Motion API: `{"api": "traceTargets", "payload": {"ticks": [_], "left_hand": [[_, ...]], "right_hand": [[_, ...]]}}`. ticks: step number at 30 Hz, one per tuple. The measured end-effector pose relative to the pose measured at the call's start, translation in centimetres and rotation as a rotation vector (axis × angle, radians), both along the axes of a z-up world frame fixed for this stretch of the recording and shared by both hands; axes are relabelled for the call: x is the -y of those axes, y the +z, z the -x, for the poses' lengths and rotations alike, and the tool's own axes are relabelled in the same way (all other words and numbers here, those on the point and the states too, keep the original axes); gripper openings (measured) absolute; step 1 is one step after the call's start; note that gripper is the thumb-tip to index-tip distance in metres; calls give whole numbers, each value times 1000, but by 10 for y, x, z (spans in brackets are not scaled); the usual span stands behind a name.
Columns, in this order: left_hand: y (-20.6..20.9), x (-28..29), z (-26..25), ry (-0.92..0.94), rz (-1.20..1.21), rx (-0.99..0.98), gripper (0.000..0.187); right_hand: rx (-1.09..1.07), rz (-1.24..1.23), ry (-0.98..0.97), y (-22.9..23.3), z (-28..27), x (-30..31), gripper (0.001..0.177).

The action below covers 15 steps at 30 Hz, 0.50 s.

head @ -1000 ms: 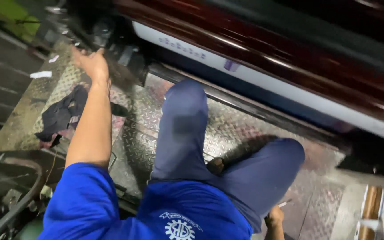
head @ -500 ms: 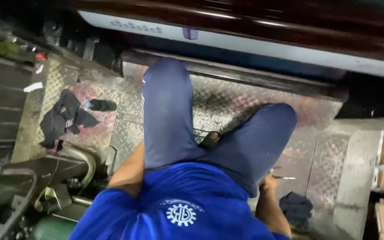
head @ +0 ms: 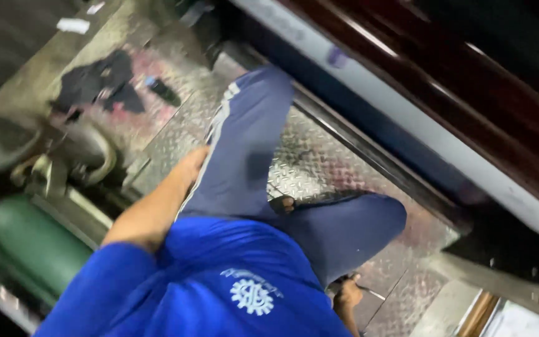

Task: The recorder is performing maintenance on an offset printing press, loosening fasteners to adjust or remove a metal printing plate.

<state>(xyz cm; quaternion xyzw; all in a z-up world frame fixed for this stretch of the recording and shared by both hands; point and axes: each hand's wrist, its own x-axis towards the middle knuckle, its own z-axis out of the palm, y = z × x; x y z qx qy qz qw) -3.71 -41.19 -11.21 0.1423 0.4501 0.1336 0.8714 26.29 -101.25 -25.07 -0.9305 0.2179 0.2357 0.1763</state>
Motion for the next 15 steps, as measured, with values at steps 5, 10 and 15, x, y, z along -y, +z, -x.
{"api": "traceTargets", "payload": {"ticks": [5,10,15], "left_hand": [[-30,-12,13,218,121,120,33],[91,26,-36,131,121,158,56],[59,20,-38,129,79,90,24]], "right_hand": [[-70,96,241,-60,-54,42,98],[-34,221,542,-58,-82,22,83],[-2,322,745,-62,-78,13,69]]}}
